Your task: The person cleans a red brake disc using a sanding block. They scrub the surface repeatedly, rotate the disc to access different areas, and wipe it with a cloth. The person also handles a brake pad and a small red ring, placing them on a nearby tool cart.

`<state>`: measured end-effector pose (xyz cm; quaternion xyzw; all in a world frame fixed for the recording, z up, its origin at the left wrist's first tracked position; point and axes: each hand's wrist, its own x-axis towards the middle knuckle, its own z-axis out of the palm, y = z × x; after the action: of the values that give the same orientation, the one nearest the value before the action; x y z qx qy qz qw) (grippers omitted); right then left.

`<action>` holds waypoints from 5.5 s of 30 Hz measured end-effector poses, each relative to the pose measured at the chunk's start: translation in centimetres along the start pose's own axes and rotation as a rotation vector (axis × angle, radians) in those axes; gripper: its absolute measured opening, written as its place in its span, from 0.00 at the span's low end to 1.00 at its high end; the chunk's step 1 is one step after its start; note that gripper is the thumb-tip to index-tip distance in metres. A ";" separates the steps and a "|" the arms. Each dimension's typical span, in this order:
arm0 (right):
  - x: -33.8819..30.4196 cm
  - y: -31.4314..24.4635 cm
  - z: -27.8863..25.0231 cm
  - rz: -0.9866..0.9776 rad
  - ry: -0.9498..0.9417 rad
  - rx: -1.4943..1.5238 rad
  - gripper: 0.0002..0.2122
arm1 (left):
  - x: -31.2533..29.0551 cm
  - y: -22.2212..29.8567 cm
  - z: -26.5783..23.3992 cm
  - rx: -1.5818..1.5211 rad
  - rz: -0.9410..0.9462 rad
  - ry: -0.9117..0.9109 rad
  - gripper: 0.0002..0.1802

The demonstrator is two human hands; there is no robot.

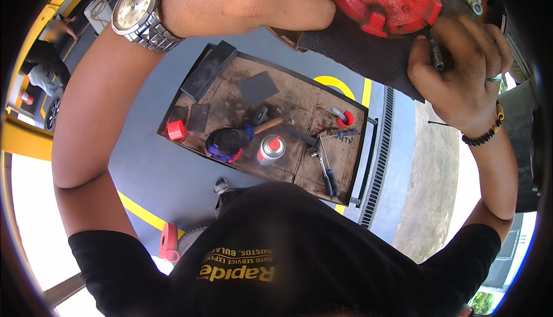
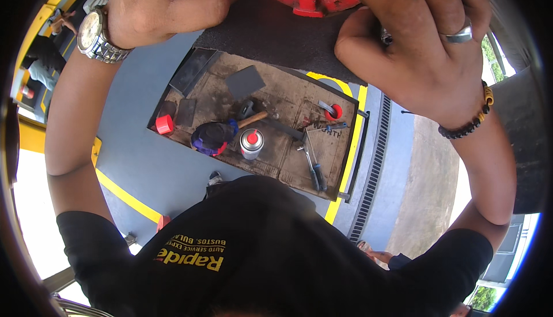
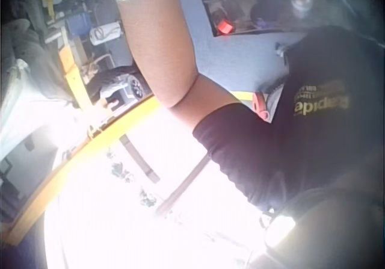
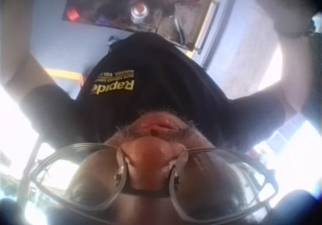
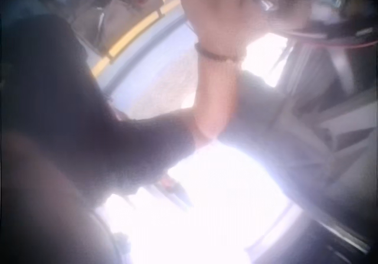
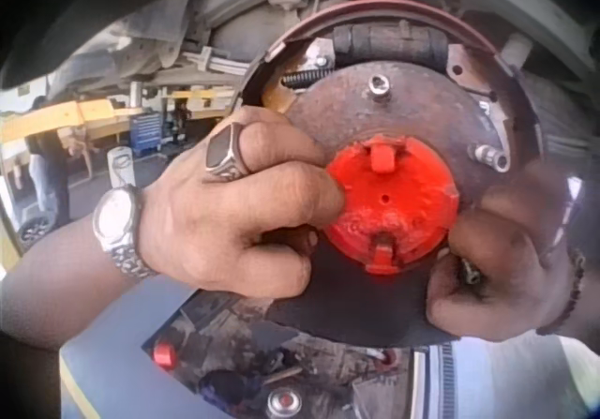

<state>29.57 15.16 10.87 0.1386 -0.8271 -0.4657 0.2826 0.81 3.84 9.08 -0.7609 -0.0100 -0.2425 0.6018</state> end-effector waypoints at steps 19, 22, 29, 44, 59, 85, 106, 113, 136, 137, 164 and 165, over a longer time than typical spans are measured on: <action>1.5 0.5 -4.4 -0.050 -0.095 0.184 0.15 | 3.3 11.3 0.9 0.138 -0.881 -0.047 0.09; 2.6 1.0 -4.5 -0.115 -0.107 0.231 0.15 | 2.3 11.3 1.5 0.212 -0.853 -0.089 0.11; 4.0 2.2 -5.0 -0.133 -0.251 0.361 0.12 | 4.4 11.2 -0.9 0.185 -1.009 -0.265 0.15; 3.5 3.7 -4.4 -0.326 -0.073 -0.009 0.14 | 3.2 12.2 3.5 0.318 -0.941 -0.172 0.10; 6.2 6.2 -3.0 -0.523 0.072 0.041 0.09 | 3.7 12.1 4.8 0.275 -0.975 0.018 0.13; 7.0 6.6 -3.7 -0.624 -0.132 0.138 0.14 | 2.6 11.4 3.4 0.173 -0.867 -0.056 0.12; 5.5 8.5 -3.5 -0.598 -0.064 0.195 0.12 | 3.0 10.4 3.8 0.216 -0.798 -0.062 0.11; 5.6 9.1 3.0 -0.674 0.511 0.197 0.07 | 3.8 10.1 3.7 0.205 -0.769 -0.133 0.07; 5.0 7.8 -4.5 -0.328 -0.044 0.336 0.05 | 7.8 10.4 1.5 0.014 -0.955 -0.206 0.07; 4.5 7.5 -4.8 -0.267 -0.028 0.347 0.07 | 8.0 10.4 0.6 0.009 -0.941 -0.198 0.06; 5.7 -13.9 7.3 1.226 1.019 0.283 0.15 | 12.0 -5.7 -0.9 -0.158 -0.344 -0.742 0.17; 5.7 -13.9 7.7 1.229 1.042 0.321 0.15 | 12.6 -5.7 -0.9 -0.168 -0.341 -0.765 0.16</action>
<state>19.94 10.37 -2.18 -0.1020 -0.5747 0.0204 0.8117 9.86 1.08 19.22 -0.8299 -0.3384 -0.0389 0.4419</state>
